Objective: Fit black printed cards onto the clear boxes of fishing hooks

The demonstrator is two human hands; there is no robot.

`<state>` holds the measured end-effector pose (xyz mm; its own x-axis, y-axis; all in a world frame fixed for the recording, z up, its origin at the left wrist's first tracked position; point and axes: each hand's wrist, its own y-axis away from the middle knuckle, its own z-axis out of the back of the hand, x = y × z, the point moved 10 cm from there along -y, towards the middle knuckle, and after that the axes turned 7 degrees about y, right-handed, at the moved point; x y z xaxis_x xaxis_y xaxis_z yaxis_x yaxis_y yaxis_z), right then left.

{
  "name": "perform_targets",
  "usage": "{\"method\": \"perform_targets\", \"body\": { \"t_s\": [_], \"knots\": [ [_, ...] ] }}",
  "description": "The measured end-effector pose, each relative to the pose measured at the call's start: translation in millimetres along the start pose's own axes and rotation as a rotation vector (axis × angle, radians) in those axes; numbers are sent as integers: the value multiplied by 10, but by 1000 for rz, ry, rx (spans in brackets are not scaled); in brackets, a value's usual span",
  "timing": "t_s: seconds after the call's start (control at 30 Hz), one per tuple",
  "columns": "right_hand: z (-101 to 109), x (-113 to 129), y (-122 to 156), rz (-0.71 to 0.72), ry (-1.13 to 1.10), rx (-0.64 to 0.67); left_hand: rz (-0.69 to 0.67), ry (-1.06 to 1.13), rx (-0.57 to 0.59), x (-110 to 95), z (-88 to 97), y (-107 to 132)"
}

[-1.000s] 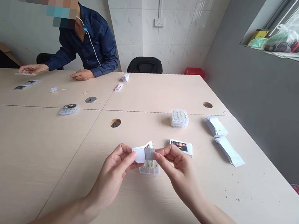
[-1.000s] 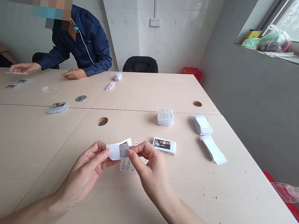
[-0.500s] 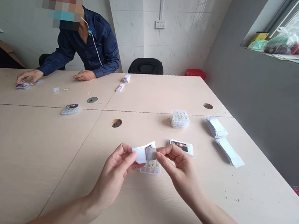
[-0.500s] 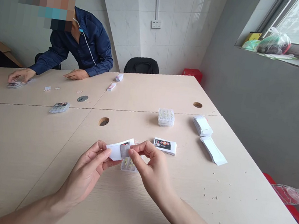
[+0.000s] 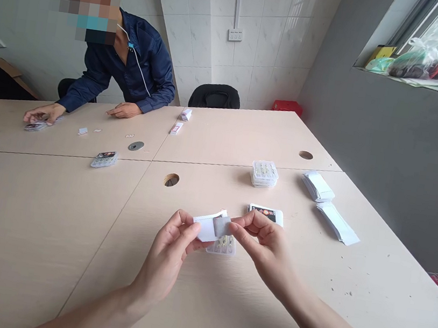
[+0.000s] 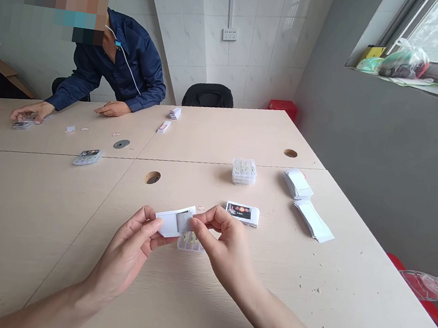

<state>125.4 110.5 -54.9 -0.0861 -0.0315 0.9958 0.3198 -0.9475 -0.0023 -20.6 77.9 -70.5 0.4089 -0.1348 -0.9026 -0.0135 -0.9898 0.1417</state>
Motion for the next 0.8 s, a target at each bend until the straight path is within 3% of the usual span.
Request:
{"method": "perform_targets", "body": {
  "t_s": [0.8],
  "knots": [
    [3,-20,-10,12,19,22,-2,-17,-13,1,34,-6]
  ]
}}
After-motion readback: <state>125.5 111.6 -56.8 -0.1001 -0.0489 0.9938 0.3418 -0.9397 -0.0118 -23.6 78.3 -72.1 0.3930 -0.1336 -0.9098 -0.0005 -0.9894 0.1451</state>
